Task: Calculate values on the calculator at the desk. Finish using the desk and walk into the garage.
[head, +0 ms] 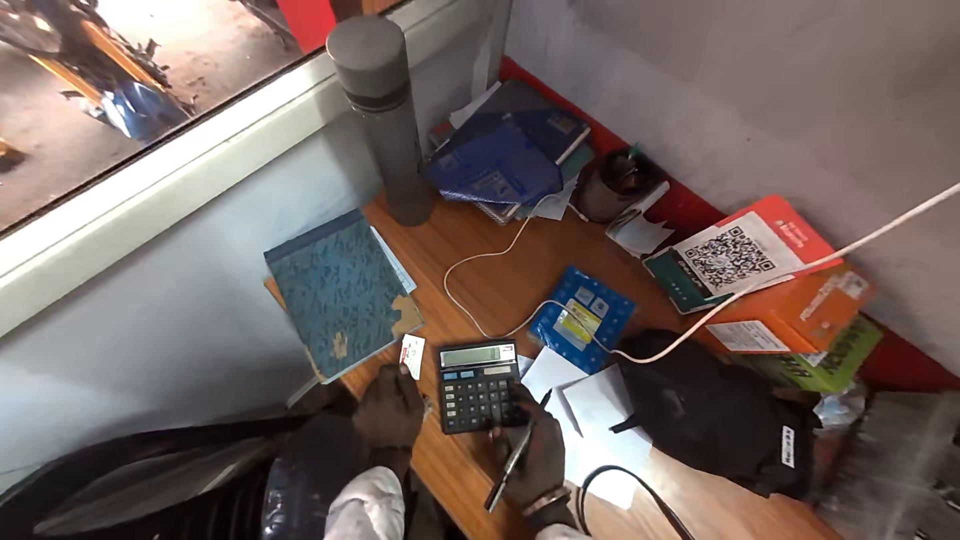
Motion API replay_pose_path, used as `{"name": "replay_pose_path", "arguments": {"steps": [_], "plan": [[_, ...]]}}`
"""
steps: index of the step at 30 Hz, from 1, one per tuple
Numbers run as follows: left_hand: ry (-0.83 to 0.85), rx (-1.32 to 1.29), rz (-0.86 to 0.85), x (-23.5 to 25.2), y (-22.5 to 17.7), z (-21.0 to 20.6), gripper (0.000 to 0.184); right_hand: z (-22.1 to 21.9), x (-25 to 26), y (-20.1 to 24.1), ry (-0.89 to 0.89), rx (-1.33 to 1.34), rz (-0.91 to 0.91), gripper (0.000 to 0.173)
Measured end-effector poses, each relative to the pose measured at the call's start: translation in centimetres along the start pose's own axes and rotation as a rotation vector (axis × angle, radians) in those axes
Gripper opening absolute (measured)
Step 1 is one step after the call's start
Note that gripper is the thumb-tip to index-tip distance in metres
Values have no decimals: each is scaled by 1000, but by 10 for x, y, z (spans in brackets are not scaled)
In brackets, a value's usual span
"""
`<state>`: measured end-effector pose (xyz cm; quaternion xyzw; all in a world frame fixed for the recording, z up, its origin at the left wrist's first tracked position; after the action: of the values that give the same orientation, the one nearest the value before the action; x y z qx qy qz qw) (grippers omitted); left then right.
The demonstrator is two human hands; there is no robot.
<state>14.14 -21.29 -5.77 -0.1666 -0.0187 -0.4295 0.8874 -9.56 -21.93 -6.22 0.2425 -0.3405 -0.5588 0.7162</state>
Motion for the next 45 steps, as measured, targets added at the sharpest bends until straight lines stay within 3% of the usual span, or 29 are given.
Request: {"name": "replay_pose_path", "arguments": {"steps": [20, 24, 45], "plan": [[-54, 37, -26, 1, -1, -3, 43, -2, -1, 1, -8, -61, 8, 56], [-16, 19, -19, 2, 0, 0, 47, -3, -1, 4, 24, -79, -13, 64], [-50, 56, -18, 0, 0, -2, 40, -3, -8, -5, 15, -37, -34, 65]]}}
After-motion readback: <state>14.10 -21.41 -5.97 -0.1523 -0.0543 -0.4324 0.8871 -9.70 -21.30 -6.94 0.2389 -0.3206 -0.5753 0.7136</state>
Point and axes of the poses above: each hand's wrist, its own x-axis towards the middle knuckle, its own z-axis out of the back of the hand, y = z × x, the point moved 6 cm from there along x, towards the middle knuckle, and after that the axes turned 9 degrees about x, right-handed, at the moved point
